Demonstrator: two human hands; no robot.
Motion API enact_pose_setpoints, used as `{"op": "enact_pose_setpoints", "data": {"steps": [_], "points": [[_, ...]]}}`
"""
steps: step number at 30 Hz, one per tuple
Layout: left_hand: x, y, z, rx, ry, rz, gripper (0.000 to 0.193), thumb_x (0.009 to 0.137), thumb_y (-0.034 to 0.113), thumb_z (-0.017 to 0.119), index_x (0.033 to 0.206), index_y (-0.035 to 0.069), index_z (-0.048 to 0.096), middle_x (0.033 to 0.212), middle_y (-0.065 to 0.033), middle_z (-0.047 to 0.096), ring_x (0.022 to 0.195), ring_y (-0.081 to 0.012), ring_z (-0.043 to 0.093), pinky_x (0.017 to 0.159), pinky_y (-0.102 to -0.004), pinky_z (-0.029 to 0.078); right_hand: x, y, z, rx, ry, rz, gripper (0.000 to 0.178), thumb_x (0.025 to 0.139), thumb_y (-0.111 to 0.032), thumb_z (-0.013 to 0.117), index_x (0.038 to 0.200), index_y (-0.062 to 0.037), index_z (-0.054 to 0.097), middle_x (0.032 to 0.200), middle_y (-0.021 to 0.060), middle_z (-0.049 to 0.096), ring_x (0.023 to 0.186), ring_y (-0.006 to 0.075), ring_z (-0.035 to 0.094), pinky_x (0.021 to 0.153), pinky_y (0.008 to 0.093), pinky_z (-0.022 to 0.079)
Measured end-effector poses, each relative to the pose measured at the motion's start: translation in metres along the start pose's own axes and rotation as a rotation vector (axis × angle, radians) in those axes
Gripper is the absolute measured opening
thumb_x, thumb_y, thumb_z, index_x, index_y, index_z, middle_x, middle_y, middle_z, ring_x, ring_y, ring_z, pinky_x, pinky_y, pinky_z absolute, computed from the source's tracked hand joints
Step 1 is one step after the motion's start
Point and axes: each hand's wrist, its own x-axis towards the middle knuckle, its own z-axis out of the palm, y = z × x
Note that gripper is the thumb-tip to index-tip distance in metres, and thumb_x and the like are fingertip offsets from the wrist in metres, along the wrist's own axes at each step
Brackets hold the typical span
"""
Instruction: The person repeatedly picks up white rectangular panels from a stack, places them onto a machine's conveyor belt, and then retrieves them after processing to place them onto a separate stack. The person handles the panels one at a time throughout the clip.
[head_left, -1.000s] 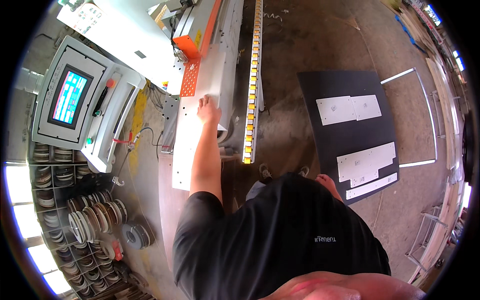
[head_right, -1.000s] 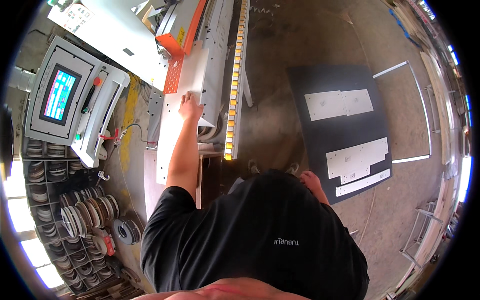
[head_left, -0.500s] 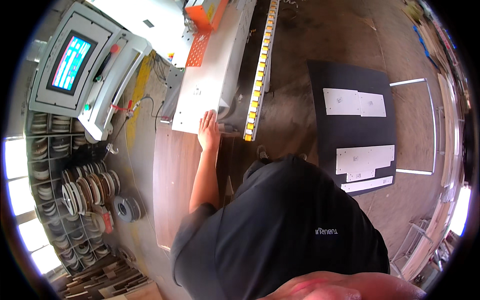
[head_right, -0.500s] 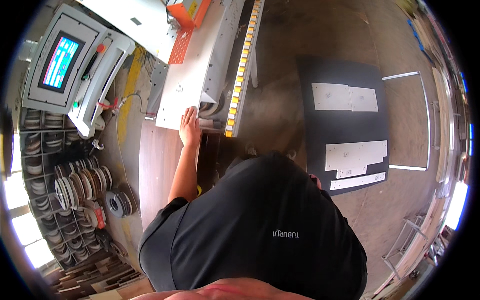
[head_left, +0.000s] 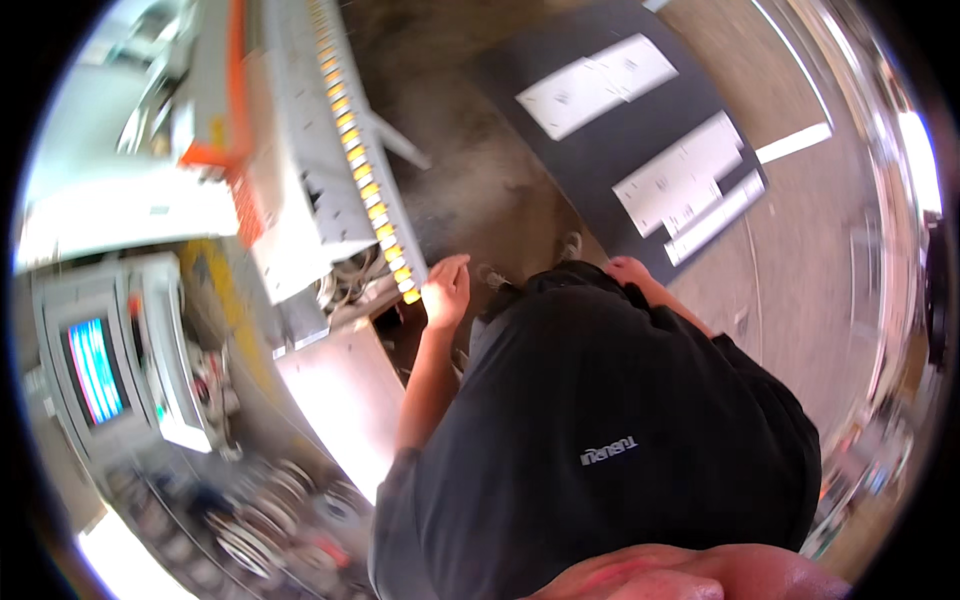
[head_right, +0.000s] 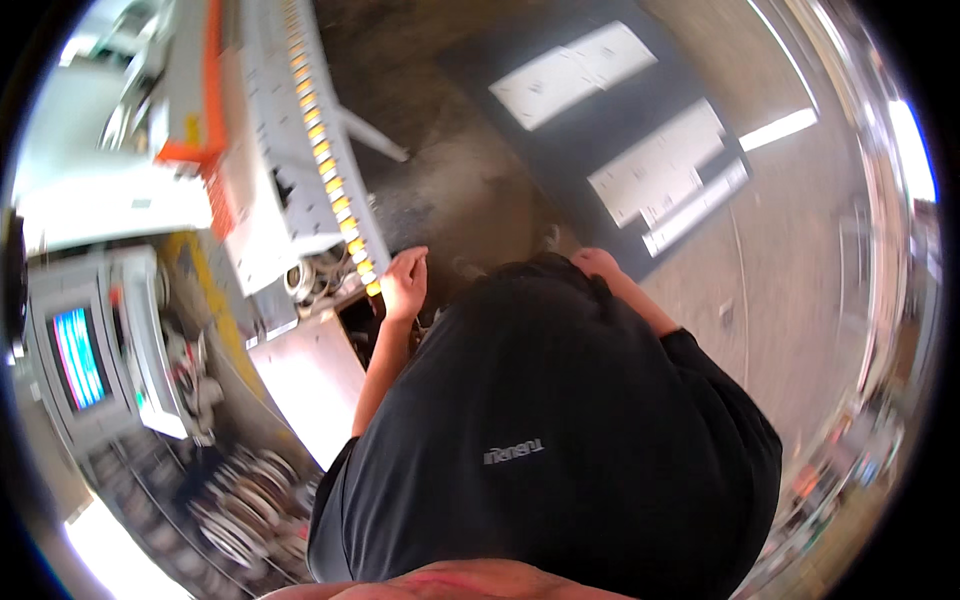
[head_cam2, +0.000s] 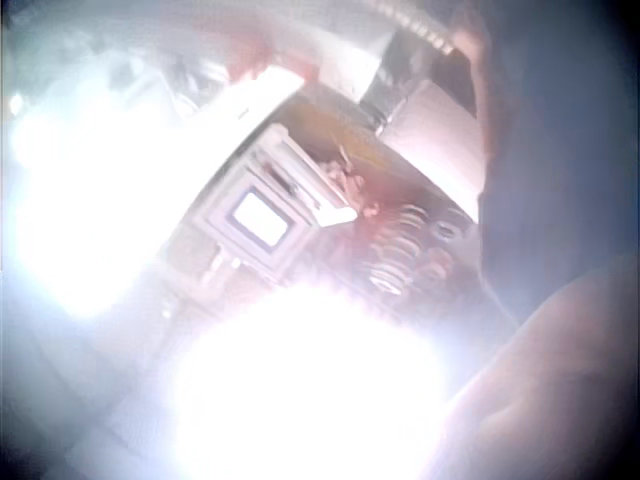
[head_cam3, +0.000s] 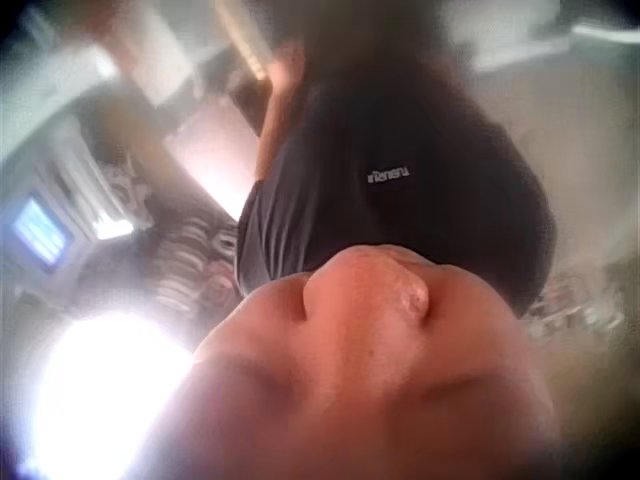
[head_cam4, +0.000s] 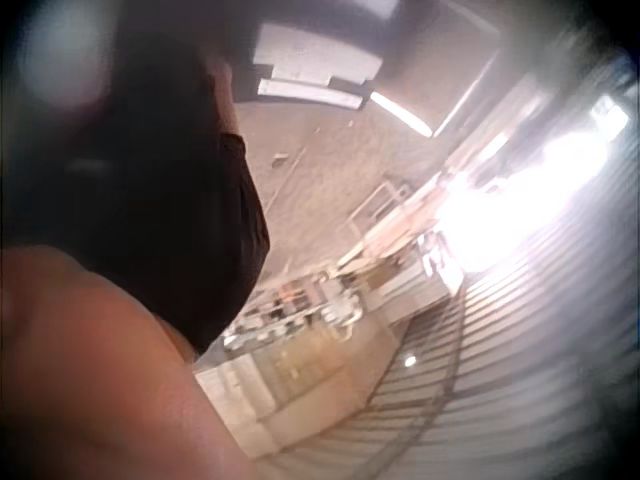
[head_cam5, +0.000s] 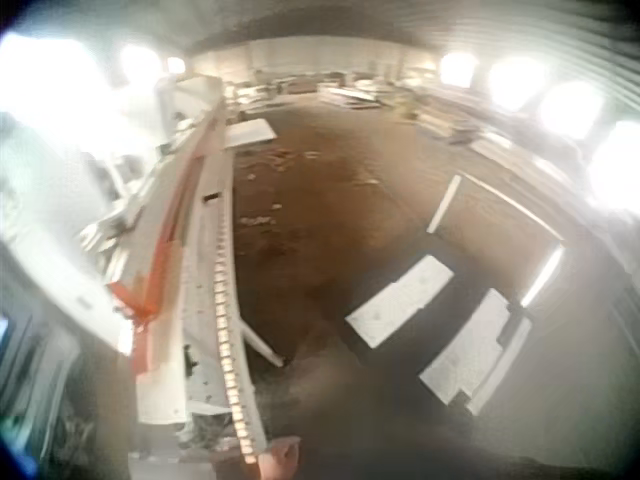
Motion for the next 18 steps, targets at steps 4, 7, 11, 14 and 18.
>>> {"op": "enact_pose_setpoints", "data": {"steps": [4,7,11,14,18], "points": [[-0.021,0.019,0.075,-0.088,-0.38,-0.202,0.018,0.094,0.016,0.064,0.105,0.006,0.075,0.1,-0.0139,0.075,0.091,-0.0314,0.073,0.081,-0.0388,0.057,-0.005,-0.001,-0.02,0.017,0.053,-0.036,0.033,0.09,-0.04,0.065,0.104,-0.0124,0.077,0.1,0.0133,0.075,0.099,0.0331,0.07,0.087,0.0423,0.054],[-0.035,0.021,0.118,-0.053,-0.741,-0.367,0.026,0.096,0.028,0.063,0.112,0.01,0.074,0.106,-0.012,0.075,0.095,-0.0287,0.073,0.083,-0.0386,0.057,-0.002,0.036,-0.021,0.087,0.058,0.048,0.033,0.091,-0.04,0.062,0.104,-0.0134,0.077,0.103,0.014,0.074,0.102,0.0355,0.068,0.089,0.0445,0.054],[-0.054,0.017,0.142,0.117,-1.022,-0.392,0.028,0.097,0.031,0.06,0.115,0.013,0.074,0.109,-0.0123,0.075,0.1,-0.0312,0.072,0.087,-0.0409,0.056,0.036,0.1,-0.005,0.139,0.119,0.124,0.033,0.091,-0.04,0.064,0.103,-0.0116,0.076,0.102,0.014,0.074,0.1,0.0339,0.07,0.086,0.0444,0.055],[-0.077,0.006,0.163,0.317,-1.076,-0.49,0.03,0.097,0.032,0.059,0.116,0.014,0.074,0.11,-0.0133,0.075,0.104,-0.035,0.07,0.09,-0.0441,0.056,0.096,0.152,0.006,0.084,0.129,0.142,0.033,0.093,-0.04,0.061,0.106,-0.0122,0.075,0.104,0.0135,0.073,0.101,0.0344,0.069,0.088,0.0447,0.054],[-0.095,0.005,0.177,0.278,-1.01,-0.673,0.03,0.097,0.03,0.059,0.115,0.011,0.074,0.109,-0.0137,0.075,0.104,-0.0334,0.071,0.09,-0.0431,0.056,0.177,0.197,-0.008,0.124,0.153,0.094,0.04,0.093,-0.043,0.06,0.116,-0.0129,0.072,0.116,0.0129,0.072,0.11,0.0341,0.067,0.094,0.0441,0.053]]}}
